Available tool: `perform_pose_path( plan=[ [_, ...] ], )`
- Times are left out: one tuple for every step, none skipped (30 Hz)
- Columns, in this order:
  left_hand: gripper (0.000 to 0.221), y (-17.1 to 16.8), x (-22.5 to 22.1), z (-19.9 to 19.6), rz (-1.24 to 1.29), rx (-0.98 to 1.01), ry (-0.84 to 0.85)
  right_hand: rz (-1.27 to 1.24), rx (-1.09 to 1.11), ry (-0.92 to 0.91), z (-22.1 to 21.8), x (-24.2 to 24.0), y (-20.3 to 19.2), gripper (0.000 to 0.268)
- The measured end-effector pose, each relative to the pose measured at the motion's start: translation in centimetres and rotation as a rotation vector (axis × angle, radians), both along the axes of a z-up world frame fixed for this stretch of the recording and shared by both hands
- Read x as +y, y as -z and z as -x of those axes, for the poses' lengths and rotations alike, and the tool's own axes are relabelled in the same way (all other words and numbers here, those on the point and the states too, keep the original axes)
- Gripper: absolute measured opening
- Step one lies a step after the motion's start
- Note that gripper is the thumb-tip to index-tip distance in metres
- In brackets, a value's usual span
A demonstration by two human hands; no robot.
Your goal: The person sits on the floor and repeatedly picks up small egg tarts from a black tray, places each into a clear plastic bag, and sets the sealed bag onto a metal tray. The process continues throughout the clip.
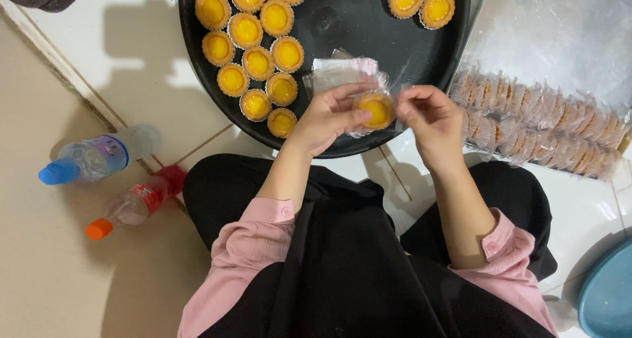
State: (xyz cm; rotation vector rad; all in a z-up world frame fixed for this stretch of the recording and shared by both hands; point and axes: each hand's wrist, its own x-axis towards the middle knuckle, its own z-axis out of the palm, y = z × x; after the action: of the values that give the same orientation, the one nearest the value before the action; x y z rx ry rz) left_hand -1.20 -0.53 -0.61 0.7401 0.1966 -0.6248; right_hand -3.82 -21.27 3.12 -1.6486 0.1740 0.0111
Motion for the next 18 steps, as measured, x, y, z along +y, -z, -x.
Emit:
perform_pose_path(
  plan=[
    [0.053,-0.1,0.0,-0.1,0.05,0.019,0.003,0.056,-0.021,-0.043,0.2,-0.5,0.3,0.018],
    [0.053,-0.1,0.0,-0.3,0.05,0.019,0.003,0.056,-0.022,-0.043,0.1,-0.2,0.3,0.018],
    [0.047,-0.1,0.0,-0.4,0.056,0.011,0.028,-0.015,0.015,-0.039,0.1,0.0,0.3,0.013],
    [0.041,-0.1,0.0,-0.5,0.063,0.003,0.053,-0.086,0.053,-0.036,0.2,0.3,0.3,0.013],
    [0.041,-0.2,-0.1,-0.3,0.063,0.003,0.055,-0.085,0.053,-0.034,0.1,0.9,-0.6,0.013],
    [0.053,-0.4,-0.2,0.0,0.082,-0.017,0.03,-0.257,0.098,-0.047,-0.1,1.5,-1.4,0.019],
    [0.067,-0.5,-0.3,0.2,0.1,-0.037,0.005,-0.428,0.143,-0.06,-0.2,2.2,-2.2,0.026],
    [0.067,-1.0,-0.1,0.0,0.101,-0.037,0.008,-0.428,0.142,-0.058,-0.3,1.0,-1.4,0.026],
    [0.077,-1.5,0.2,-0.2,0.066,-0.025,0.013,-0.269,0.016,-0.169,-0.3,-0.1,-0.6,0.023],
    [0.088,-2.0,0.4,-0.4,0.032,-0.014,0.018,-0.108,-0.109,-0.278,-0.4,-1.3,0.2,0.051],
    [0.088,-1.9,0.4,-0.2,0.033,-0.015,0.021,-0.107,-0.111,-0.276,-0.6,-1.1,0.0,0.051],
    [0.104,-1.9,0.4,0.1,0.017,0.019,0.109,0.212,-0.331,-0.373,-0.7,-1.0,-0.3,0.036],
    [0.12,-1.8,0.3,0.3,0.002,0.054,0.198,0.535,-0.546,-0.465,-0.9,-0.9,-0.6,0.024],
    [0.12,-1.9,-0.1,0.5,0.003,0.053,0.201,0.538,-0.546,-0.461,-0.8,-1.2,-0.5,0.024],
    [0.116,-1.9,-0.5,0.8,-0.002,0.085,0.17,0.597,-0.526,-0.447,-0.6,-1.6,-0.3,0.02],
    [0.114,-1.9,-0.8,1.0,-0.007,0.118,0.138,0.657,-0.505,-0.433,-0.4,-1.9,-0.2,0.018],
    [0.114,-1.8,-0.6,0.5,-0.006,0.117,0.144,0.66,-0.503,-0.427,-1.0,-2.6,0.0,0.018],
    [0.109,-1.7,-0.4,0.0,-0.017,0.138,0.102,0.603,-0.429,-0.232,-1.5,-3.3,0.2,0.005]
  ],
)
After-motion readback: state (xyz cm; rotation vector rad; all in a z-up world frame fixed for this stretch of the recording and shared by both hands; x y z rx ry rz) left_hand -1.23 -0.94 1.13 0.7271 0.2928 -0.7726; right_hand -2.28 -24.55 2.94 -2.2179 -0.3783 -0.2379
